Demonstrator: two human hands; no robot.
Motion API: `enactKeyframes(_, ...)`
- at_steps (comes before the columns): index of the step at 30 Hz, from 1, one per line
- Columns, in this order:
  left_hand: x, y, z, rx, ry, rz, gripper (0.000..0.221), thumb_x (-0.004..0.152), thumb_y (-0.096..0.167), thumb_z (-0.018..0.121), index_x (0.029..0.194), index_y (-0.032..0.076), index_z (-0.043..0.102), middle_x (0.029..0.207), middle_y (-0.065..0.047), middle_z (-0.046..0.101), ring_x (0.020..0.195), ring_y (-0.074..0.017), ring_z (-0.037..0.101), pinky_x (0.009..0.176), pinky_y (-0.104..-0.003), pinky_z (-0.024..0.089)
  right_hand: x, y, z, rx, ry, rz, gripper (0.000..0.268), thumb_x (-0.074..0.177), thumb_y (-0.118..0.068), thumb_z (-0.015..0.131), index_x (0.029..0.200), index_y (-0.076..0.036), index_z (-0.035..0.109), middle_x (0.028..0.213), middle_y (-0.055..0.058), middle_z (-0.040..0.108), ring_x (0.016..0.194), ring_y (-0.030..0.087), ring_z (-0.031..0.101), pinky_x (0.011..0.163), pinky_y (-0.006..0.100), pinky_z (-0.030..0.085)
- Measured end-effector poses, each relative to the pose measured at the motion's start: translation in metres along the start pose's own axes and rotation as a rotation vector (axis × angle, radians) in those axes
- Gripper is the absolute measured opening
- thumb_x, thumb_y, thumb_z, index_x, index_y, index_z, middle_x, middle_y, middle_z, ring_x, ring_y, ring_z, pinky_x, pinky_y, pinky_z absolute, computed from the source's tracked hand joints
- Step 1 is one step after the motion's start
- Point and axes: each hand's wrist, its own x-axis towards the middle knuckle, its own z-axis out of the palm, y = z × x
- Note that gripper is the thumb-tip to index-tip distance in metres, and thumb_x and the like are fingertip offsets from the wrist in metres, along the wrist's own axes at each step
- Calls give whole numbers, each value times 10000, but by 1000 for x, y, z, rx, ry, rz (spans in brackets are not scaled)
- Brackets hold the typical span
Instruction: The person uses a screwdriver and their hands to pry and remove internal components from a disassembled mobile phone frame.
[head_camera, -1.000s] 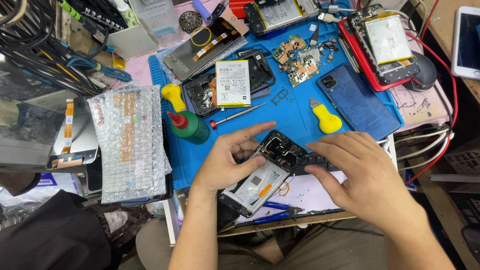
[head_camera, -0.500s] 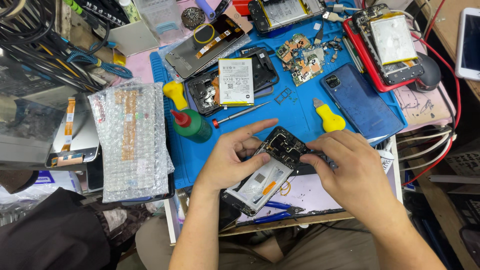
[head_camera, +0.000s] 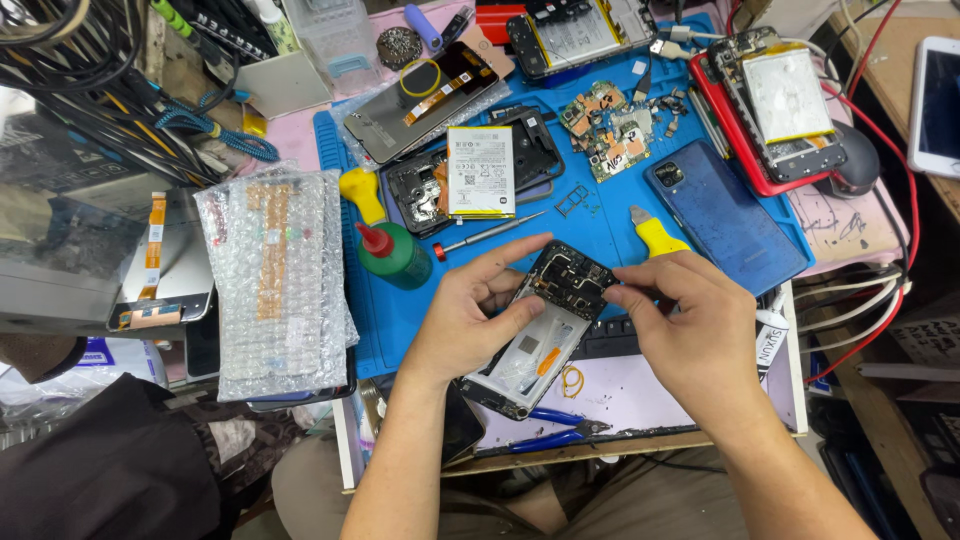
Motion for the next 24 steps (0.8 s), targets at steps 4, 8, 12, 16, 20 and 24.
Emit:
enactKeyframes(4,3,-2,0,-24,1,1,614,952,-54,684,1529,48,498,1113,-72,747,1008,-61,631,919,-235,516,5,0,0,11,6,32,155,830,-40,790,985,-31,773,895,94,718,737,183,698,587,288,499)
enactKeyframes(8,4,-6,-1,-67,-11,2,562,969,-32,657,1504,25,497,1160,-77,752,1049,-79,665,957,-248,539,10,4,-4,-15,-70,1,169,838,-64,779,1004,-31,767,909,105,733,769,190,710,595,292,530)
enactKeyframes(12,5,-11,-1,-97,37,-29,519,978,-15,658,1479,9,523,1107,-78,742,986,-91,666,891,-254,549,16,11,-8,-32,-169,61,202,831,-99,784,1025,-45,773,889,104,764,672,205,702,572,313,533)
enactKeyframes(16,6,-12,-1,-92,70,-13,515,976,0,658,1475,10,528,1101,-80,747,973,-92,672,876,-250,550,17,13,-8,4,-137,8,170,829,-86,769,996,-52,785,845,111,754,684,193,707,550,303,527)
enactKeyframes(20,8,-12,-1,-58,132,43,534,974,7,655,1487,16,509,1101,-80,738,961,-89,672,851,-241,540,15,7,6,68,-1,-57,147,860,-75,769,1004,-49,781,854,117,753,698,202,688,617,309,506)
enactKeyframes(24,8,-15,0,-87,126,36,511,986,11,646,1479,13,511,1109,-72,737,960,-90,666,845,-245,542,26,11,-2,10,-152,-1,195,828,-87,790,1021,-63,793,847,134,758,655,252,683,589,344,500)
